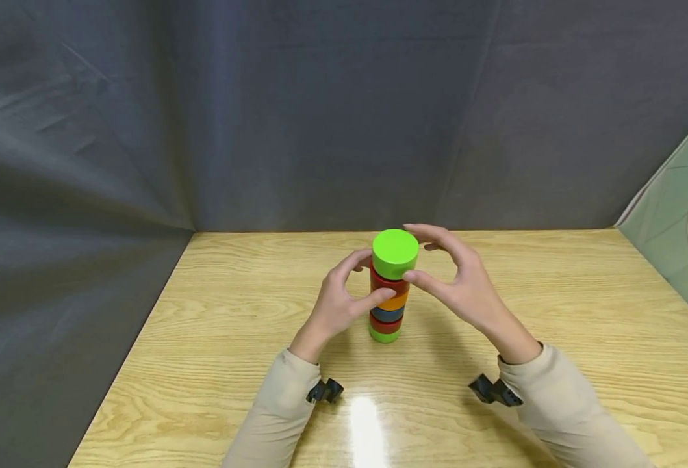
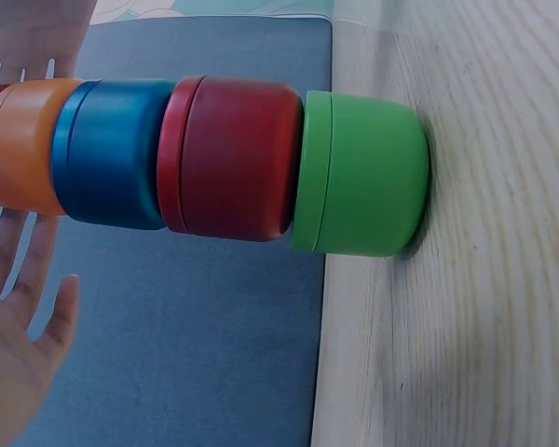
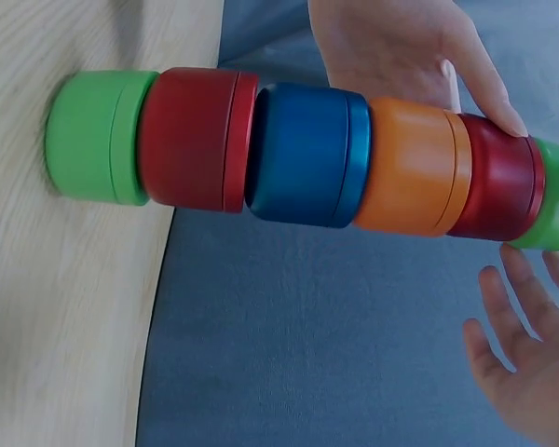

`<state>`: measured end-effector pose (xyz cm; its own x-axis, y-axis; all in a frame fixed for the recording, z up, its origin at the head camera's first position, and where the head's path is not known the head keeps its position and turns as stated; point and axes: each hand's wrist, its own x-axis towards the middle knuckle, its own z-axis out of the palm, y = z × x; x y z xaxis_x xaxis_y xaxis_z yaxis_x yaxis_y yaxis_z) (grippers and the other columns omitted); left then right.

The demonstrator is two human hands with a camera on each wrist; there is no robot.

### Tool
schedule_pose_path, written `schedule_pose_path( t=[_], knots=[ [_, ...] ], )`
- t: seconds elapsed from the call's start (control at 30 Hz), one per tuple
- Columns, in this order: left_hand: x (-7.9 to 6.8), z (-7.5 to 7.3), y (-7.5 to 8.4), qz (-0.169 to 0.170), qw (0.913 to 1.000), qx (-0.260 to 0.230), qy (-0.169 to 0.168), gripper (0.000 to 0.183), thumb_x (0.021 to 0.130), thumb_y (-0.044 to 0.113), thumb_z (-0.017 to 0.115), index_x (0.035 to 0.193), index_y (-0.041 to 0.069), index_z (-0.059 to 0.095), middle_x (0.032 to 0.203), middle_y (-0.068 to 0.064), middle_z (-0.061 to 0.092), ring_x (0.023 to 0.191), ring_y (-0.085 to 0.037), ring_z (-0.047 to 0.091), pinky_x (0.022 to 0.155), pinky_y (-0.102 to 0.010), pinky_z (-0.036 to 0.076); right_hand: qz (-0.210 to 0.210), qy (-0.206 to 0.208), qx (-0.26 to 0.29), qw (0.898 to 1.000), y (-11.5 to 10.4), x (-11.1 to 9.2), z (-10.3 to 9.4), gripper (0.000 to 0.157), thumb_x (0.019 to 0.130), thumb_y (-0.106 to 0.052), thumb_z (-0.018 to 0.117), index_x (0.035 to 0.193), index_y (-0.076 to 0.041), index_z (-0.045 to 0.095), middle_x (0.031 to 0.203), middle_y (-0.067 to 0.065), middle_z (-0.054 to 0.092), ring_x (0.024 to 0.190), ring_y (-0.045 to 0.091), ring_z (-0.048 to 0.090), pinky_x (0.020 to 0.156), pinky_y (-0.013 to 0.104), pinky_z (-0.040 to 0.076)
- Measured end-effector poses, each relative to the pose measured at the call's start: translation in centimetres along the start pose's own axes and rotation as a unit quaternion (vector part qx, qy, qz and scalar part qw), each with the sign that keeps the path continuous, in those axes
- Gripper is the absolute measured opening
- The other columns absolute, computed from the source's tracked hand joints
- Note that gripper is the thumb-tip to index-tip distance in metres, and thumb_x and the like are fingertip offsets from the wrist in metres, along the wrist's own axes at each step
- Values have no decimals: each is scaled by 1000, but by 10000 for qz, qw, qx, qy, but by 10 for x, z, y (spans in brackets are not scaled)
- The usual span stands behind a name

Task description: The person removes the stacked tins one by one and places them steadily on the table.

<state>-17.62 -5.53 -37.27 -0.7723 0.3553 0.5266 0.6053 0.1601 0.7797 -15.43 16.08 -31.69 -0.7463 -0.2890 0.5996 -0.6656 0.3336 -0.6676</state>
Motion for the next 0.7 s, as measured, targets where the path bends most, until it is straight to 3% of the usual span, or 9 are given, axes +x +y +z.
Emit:
schedule_pose_path(
  t=[0.37,0.5,0.7],
  knots=[
    [-1,0,-1,-30,10000,-16,-28,78,83,72,61,133,12,58,126,2,63,115,-14,55,97,-41,43,675,-145,-57,9976,-4,5,5,62,82,-11,82,139,-16,57,130,-3,62,109,15,56,98,40,42],
    [-1,0,-1,-23,10000,-14,-21,78,82,72,61,133,12,59,125,2,64,114,-14,55,96,-41,43,714,-149,30,9973,-5,6,7,59,83,-12,81,138,-17,58,129,-1,63,109,15,57,97,44,42],
    [-1,0,1,-48,10000,-17,-29,79,82,72,61,133,12,59,125,2,64,113,-14,55,96,-41,43,677,-128,0,9976,-5,6,7,58,84,-12,81,137,-15,59,127,-3,64,107,14,57,96,41,43]
  ],
)
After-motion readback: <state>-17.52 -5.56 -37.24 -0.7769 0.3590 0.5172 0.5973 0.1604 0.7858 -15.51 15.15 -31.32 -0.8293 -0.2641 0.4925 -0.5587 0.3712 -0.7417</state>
